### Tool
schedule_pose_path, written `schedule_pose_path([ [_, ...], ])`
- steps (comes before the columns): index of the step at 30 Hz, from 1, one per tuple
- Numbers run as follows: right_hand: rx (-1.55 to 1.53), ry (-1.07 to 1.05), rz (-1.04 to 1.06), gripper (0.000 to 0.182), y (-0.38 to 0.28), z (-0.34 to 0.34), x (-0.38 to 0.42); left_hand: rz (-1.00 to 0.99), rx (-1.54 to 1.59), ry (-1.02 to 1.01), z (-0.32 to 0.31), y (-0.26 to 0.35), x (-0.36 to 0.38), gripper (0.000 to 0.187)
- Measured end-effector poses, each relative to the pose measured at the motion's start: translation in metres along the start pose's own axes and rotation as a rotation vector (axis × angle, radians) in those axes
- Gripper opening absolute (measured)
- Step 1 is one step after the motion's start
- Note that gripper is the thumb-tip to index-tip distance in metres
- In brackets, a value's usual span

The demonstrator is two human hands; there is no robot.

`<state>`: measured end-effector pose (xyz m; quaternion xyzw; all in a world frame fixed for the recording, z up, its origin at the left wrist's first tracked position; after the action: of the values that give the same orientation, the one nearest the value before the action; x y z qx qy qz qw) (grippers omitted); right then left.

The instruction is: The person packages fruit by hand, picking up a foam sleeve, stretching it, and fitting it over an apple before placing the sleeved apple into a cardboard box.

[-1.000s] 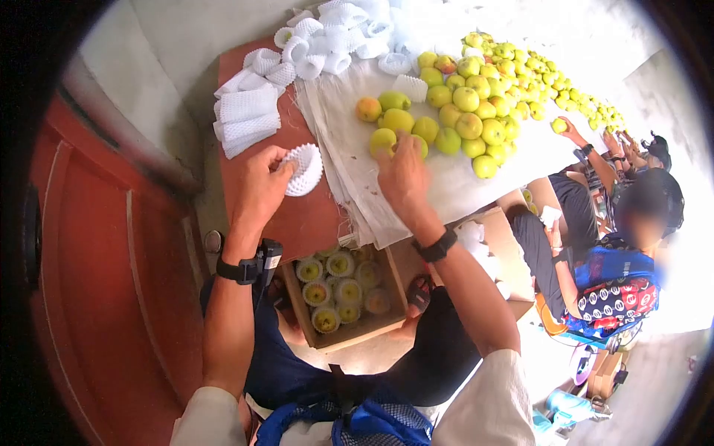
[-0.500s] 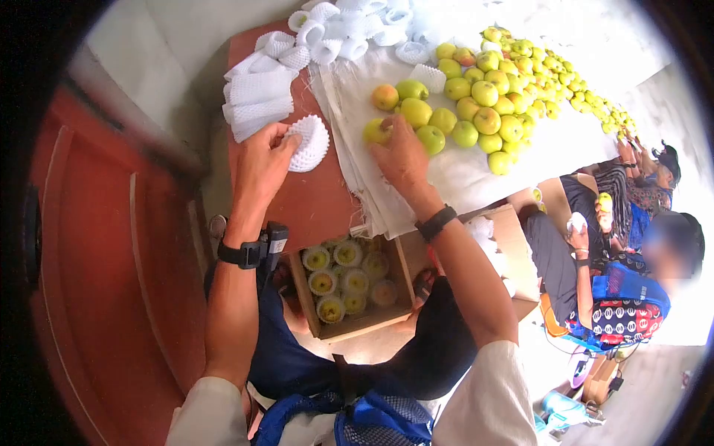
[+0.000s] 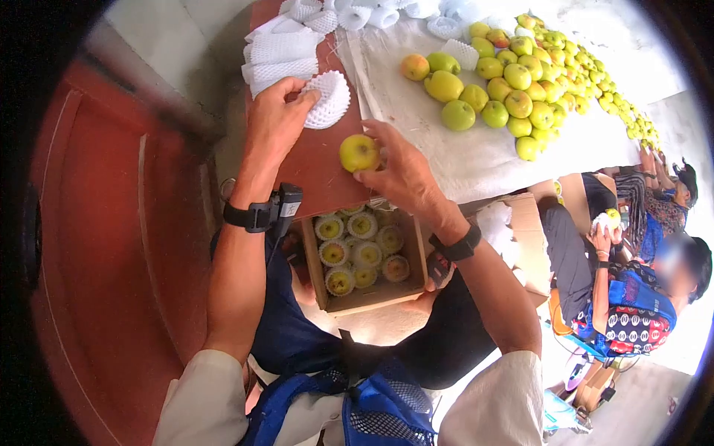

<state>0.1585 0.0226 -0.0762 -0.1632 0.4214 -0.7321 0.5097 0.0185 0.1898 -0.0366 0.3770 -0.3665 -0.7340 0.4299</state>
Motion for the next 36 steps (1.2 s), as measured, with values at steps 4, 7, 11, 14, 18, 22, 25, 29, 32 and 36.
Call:
schedule_pose_path([
  [4,-0.079,-0.081,0.094,0.07,-0.009,-0.019,0.011,-0.008,0.061,0.01,-0.003,-0.013,-0.002,0.031],
  [7,0.042,-0.097,0.127,0.069,-0.015,-0.02,0.01,-0.043,0.024,0.023,0.0,-0.01,-0.005,0.032],
  [11,-0.015,-0.078,0.055,0.058,-0.024,-0.009,0.01,0.14,0.221,-0.084,0.0,-0.01,-0.002,0.03],
  [14,-0.319,-0.031,-0.067,0.047,-0.029,0.002,0.0,0.117,0.324,-0.1,0.001,0.001,0.003,0.027],
  [18,-0.803,-0.007,-0.367,0.04,-0.041,0.013,-0.005,0.091,0.506,-0.144,-0.008,0.017,0.015,0.024],
  [22,-1.027,-0.001,-0.434,0.032,-0.041,0.008,-0.007,-0.013,0.459,-0.097,-0.017,0.017,0.019,0.024],
  [25,-1.117,0.101,-0.437,0.026,-0.027,0.007,-0.009,-0.081,0.333,-0.004,-0.011,0.021,0.023,0.024],
  [29,-1.342,0.104,-0.4,0.025,-0.021,0.012,-0.016,-0.061,0.378,-0.042,-0.012,0.023,0.026,0.026],
  [32,-1.454,0.03,-0.344,0.029,-0.025,0.012,-0.018,0.046,0.501,-0.186,-0.019,0.022,0.031,0.033],
  [36,-1.517,-0.119,-0.228,0.033,-0.026,0.012,-0.024,0.225,0.734,-0.415,-0.03,0.015,0.035,0.032],
])
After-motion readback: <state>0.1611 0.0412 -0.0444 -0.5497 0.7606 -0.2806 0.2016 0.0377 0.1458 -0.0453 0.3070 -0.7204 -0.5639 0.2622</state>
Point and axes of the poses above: each hand's wrist, its own x-axis away from the middle knuckle, its own z-axis out of the back of the hand, y = z × x, the point moved 5 cm from there along -x, towards the middle knuckle, and after that the axes turned 8 degrees about y, right-handed, at the moved point
